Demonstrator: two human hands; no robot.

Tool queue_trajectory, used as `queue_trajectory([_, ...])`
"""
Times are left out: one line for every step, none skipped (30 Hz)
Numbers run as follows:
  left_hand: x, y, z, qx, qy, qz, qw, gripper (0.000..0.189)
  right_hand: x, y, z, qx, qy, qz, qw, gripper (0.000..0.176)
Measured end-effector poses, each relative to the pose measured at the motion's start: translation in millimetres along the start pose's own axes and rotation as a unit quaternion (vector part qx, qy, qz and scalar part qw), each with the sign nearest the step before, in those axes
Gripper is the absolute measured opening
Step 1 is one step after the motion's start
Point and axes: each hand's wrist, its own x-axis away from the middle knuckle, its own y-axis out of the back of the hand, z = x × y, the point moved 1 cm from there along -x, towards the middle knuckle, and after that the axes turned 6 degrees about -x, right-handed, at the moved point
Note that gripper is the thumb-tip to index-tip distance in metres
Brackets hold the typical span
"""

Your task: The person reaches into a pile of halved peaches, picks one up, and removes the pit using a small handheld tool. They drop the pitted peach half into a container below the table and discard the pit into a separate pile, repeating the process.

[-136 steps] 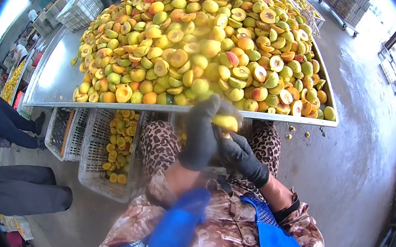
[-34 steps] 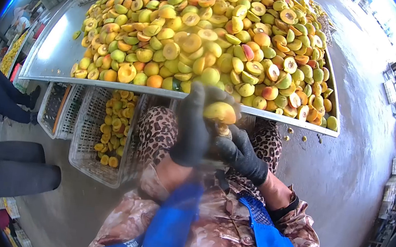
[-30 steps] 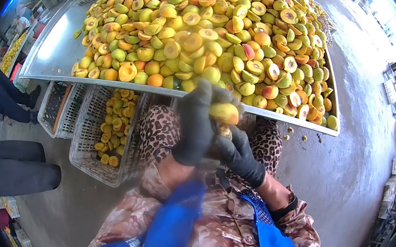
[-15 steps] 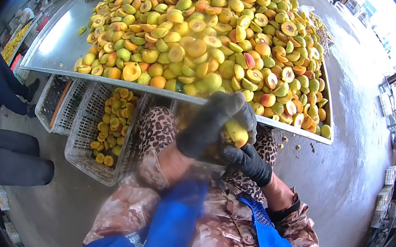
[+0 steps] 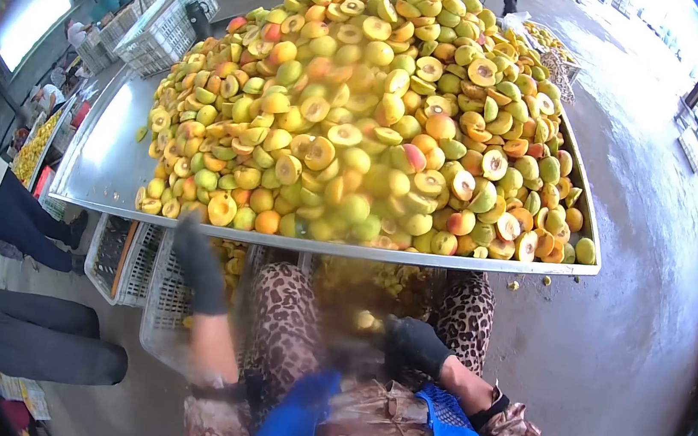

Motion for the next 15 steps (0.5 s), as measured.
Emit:
queue_trajectory([-4.0,-35.6,-12.9,-0.068,-0.129,0.053,0.988,0.032,-3.4,-5.1,-3.1,-0.013,0.0,-0.022,1.0,0.038])
queue_trajectory([-2.6,-82.7,-22.8,0.124,-0.043,0.109,0.985,0.03,-7.3,-6.9,-5.8,-0.023,-0.001,-0.047,0.999,0.039])
queue_trajectory([-8.5,-119.9,-47.6,-0.007,-0.224,0.102,0.969,0.034,-7.0,0.6,-2.4,-0.024,0.014,-0.038,0.999,0.04])
queue_trajectory([-10.8,-155.8,-87.1,0.008,-0.289,0.148,0.946,0.039,-3.4,14.7,5.5,-0.021,0.028,-0.03,0.999,0.041])
queue_trajectory([-10.5,-187.4,-117.5,0.005,-0.369,0.173,0.913,0.045,-2.9,25.0,9.0,-0.017,0.042,-0.021,0.999,0.042])
queue_trajectory([-11.8,-220.9,-139.9,-0.071,-0.46,0.162,0.87,0.044,-3.8,25.6,6.6,-0.054,0.011,-0.04,0.998,0.043])
queue_trajectory([-16.7,-261.1,-147.0,-0.12,-0.503,0.2,0.832,0.051,-1.9,20.5,5.6,-0.091,-0.019,-0.058,0.994,0.045])
queue_trajectory([-21.9,-293.4,-150.9,-0.136,-0.543,0.223,0.798,0.056,-1.7,18.4,4.8,-0.127,-0.049,-0.077,0.988,0.046])
queue_trajectory([-30.4,-325.7,-134.8,-0.174,-0.554,0.275,0.766,0.054,-0.2,26.3,10.5,-0.259,-0.001,-0.164,0.952,0.047])
queue_trajectory([-38.4,-352.5,-123.4,-0.211,-0.563,0.326,0.73,0.053,-1.6,17.7,1.5,-0.272,-0.019,-0.177,0.946,0.046])
queue_trajectory([-47.6,-366.4,-127.9,-0.23,-0.56,0.338,0.721,0.049,-3.3,-2.9,-15.9,-0.286,-0.038,-0.193,0.938,0.045])
queue_trajectory([-50.4,-374.8,-132.7,-0.251,-0.557,0.353,0.709,0.045,-1.4,-23.8,-33.1,-0.303,-0.058,-0.209,0.928,0.044])
queue_trajectory([-49.4,-370.1,-144.7,-0.25,-0.515,0.364,0.735,0.038,3.2,-28.5,-39.7,-0.024,-0.057,-0.022,0.998,0.036])
queue_trajectory([-49.8,-368.6,-144.1,-0.202,-0.51,0.357,0.756,0.039,7.6,-34.4,-42.6,-0.076,-0.056,-0.071,0.993,0.035])
queue_trajectory([-53.7,-365.0,-139.9,-0.157,-0.502,0.347,0.776,0.04,10.7,-14.8,-25.6,-0.126,-0.052,-0.117,0.984,0.034])
